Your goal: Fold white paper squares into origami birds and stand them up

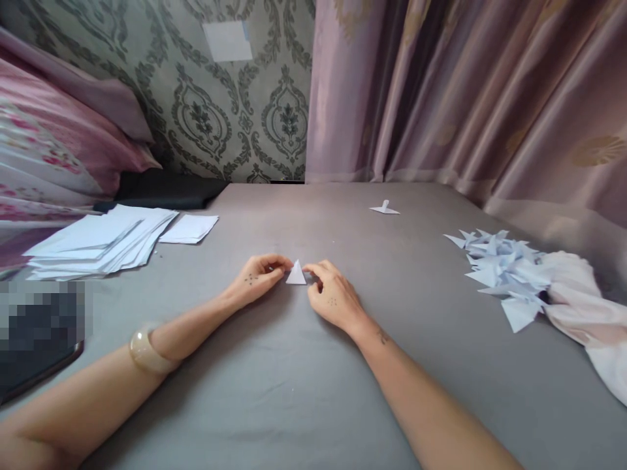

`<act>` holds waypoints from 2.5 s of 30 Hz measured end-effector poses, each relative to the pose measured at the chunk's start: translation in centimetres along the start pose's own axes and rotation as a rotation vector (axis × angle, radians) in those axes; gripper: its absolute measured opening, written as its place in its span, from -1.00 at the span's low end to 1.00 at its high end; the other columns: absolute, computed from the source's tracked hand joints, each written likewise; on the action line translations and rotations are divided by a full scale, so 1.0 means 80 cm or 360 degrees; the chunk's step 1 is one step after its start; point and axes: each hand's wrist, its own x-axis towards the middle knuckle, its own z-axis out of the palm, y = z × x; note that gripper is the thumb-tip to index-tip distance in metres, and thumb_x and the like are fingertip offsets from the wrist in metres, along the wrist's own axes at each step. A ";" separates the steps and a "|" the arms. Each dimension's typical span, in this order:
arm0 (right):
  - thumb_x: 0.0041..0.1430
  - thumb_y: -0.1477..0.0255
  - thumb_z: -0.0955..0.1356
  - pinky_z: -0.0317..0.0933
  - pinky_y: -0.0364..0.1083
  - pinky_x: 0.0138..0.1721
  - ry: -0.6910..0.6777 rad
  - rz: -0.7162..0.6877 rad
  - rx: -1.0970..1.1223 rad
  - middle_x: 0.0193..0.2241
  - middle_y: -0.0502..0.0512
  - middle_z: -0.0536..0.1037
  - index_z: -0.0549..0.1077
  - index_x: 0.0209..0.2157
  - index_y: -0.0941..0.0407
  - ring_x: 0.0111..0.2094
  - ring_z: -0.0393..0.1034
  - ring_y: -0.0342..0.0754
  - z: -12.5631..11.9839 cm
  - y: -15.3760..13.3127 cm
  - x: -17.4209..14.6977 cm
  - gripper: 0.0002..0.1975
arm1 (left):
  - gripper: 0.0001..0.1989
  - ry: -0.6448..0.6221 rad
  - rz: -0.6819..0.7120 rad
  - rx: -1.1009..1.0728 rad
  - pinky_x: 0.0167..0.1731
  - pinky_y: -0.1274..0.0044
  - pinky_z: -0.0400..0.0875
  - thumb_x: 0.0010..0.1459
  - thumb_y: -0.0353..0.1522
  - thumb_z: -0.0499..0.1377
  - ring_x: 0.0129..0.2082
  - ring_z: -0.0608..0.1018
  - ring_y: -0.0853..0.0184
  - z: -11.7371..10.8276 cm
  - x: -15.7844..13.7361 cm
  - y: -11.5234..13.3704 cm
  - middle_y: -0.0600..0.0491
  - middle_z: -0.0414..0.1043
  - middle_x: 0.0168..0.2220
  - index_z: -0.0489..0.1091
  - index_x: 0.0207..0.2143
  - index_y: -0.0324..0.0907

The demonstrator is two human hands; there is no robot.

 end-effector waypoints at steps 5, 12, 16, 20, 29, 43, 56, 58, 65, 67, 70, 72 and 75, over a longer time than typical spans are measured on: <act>0.02 0.64 0.20 0.23 -0.11 -0.25 -0.0112 -0.0151 -0.0154 -0.17 0.06 0.43 0.52 -0.15 -0.02 -0.27 0.35 -0.11 -0.009 -0.007 -0.016 -0.55 | -0.75 0.0005 -0.0040 -0.0029 -0.48 0.64 0.30 0.00 -0.43 0.06 -0.46 0.43 0.43 -0.004 -0.002 0.007 0.03 0.49 -0.41 0.49 -0.31 -0.27; 0.10 0.57 0.25 0.21 -0.13 -0.27 -0.0106 -0.0196 -0.0095 -0.19 0.04 0.45 0.51 -0.16 -0.02 -0.33 0.36 -0.14 -0.005 -0.019 -0.016 -0.66 | -0.78 -0.0137 -0.0029 -0.0188 -0.46 0.63 0.31 -0.02 -0.42 0.12 -0.48 0.42 0.46 -0.006 -0.005 0.013 0.03 0.49 -0.38 0.45 -0.29 -0.27; 0.13 0.39 0.35 0.21 -0.16 -0.32 -0.0076 -0.0060 0.0137 -0.33 0.00 0.46 0.50 -0.35 0.06 -0.42 0.35 -0.19 0.008 -0.024 -0.006 -0.91 | -0.80 -0.0152 -0.0061 -0.0268 -0.44 0.63 0.31 -0.02 -0.39 0.16 -0.49 0.41 0.47 -0.004 -0.005 0.015 0.06 0.47 -0.42 0.45 -0.31 -0.27; 0.20 0.48 0.30 0.19 -0.14 -0.29 0.0126 -0.0206 -0.0078 -0.31 0.02 0.47 0.51 -0.28 0.05 -0.38 0.36 -0.16 0.011 -0.020 0.000 -0.85 | -0.82 0.0037 -0.0038 -0.0290 -0.45 0.62 0.30 0.01 -0.38 0.13 -0.48 0.42 0.46 -0.004 -0.003 0.016 0.05 0.48 -0.40 0.47 -0.33 -0.26; 0.27 0.47 0.23 0.17 -0.10 -0.21 0.0034 -0.0437 -0.0519 -0.28 0.08 0.47 0.51 -0.24 0.07 -0.30 0.35 -0.09 0.008 -0.010 -0.012 -0.79 | -0.73 0.0161 0.0189 -0.0108 -0.40 0.59 0.32 -0.11 -0.53 0.07 -0.40 0.42 0.43 -0.003 -0.004 0.010 0.08 0.41 -0.36 0.40 -0.30 -0.23; 0.19 0.49 0.25 0.12 -0.13 -0.40 -0.0007 -0.0232 -0.0435 -0.16 0.07 0.39 0.50 -0.23 0.08 -0.38 0.30 -0.17 0.002 -0.018 -0.015 -0.79 | -0.87 0.0049 0.0618 0.0255 -0.38 0.60 0.33 0.03 -0.52 0.15 -0.33 0.42 0.41 0.003 -0.009 0.010 0.06 0.37 -0.33 0.41 -0.33 -0.19; 0.12 0.54 0.26 0.18 -0.13 -0.35 0.0124 -0.0016 -0.0126 -0.26 0.02 0.46 0.48 -0.25 0.06 -0.43 0.33 -0.18 -0.003 -0.011 -0.010 -0.78 | -0.88 -0.0220 0.0500 0.0459 -0.38 0.57 0.30 0.15 -0.44 0.13 -0.40 0.43 0.41 0.008 0.004 0.008 0.04 0.43 -0.36 0.47 -0.38 -0.20; 0.12 0.49 0.29 0.19 -0.13 -0.35 0.0154 0.0069 -0.0076 -0.31 0.00 0.46 0.47 -0.23 0.05 -0.44 0.34 -0.18 -0.004 -0.008 -0.005 -0.81 | -0.85 -0.0230 0.0464 0.0464 -0.41 0.57 0.27 0.15 -0.42 0.12 -0.44 0.40 0.43 0.008 0.005 0.011 0.05 0.38 -0.39 0.45 -0.45 -0.22; 0.20 0.37 0.29 0.16 -0.11 -0.32 -0.0013 0.0107 -0.0218 -0.31 0.04 0.47 0.49 -0.33 0.05 -0.36 0.36 -0.11 0.003 -0.001 0.007 -0.86 | -0.86 -0.0215 0.0416 0.0464 -0.43 0.57 0.26 0.12 -0.39 0.12 -0.48 0.37 0.42 0.003 0.005 0.014 0.05 0.35 -0.43 0.40 -0.47 -0.22; 0.21 0.38 0.28 0.16 -0.11 -0.32 -0.0033 0.0111 -0.0229 -0.31 0.04 0.47 0.48 -0.34 0.06 -0.35 0.37 -0.11 0.003 0.000 0.009 -0.86 | -0.87 -0.0224 0.0410 0.0467 -0.42 0.56 0.28 0.12 -0.40 0.12 -0.47 0.38 0.42 -0.001 0.006 0.012 0.04 0.37 -0.41 0.42 -0.45 -0.22; 0.21 0.38 0.28 0.15 -0.12 -0.32 -0.0044 0.0120 -0.0224 -0.30 0.04 0.47 0.47 -0.35 0.06 -0.35 0.36 -0.11 0.003 0.002 0.011 -0.86 | -0.87 -0.0245 0.0378 0.0492 -0.41 0.56 0.28 0.11 -0.40 0.14 -0.47 0.38 0.42 -0.004 0.010 0.009 0.04 0.37 -0.40 0.42 -0.47 -0.22; 0.20 0.38 0.28 0.15 -0.12 -0.32 -0.0069 0.0128 -0.0218 -0.30 0.04 0.47 0.46 -0.37 0.07 -0.36 0.35 -0.12 0.003 0.003 0.013 -0.87 | -0.86 -0.0253 0.0363 0.0498 -0.42 0.56 0.27 0.11 -0.40 0.15 -0.48 0.37 0.43 -0.005 0.012 0.008 0.06 0.36 -0.42 0.40 -0.50 -0.22; 0.20 0.40 0.28 0.14 -0.12 -0.32 -0.0128 0.0095 -0.0227 -0.31 0.04 0.46 0.45 -0.37 0.08 -0.36 0.34 -0.12 0.002 0.003 0.015 -0.87 | -0.85 -0.0249 0.0425 0.0535 -0.42 0.56 0.26 0.12 -0.40 0.14 -0.48 0.37 0.41 -0.003 0.013 0.007 0.06 0.36 -0.44 0.37 -0.51 -0.22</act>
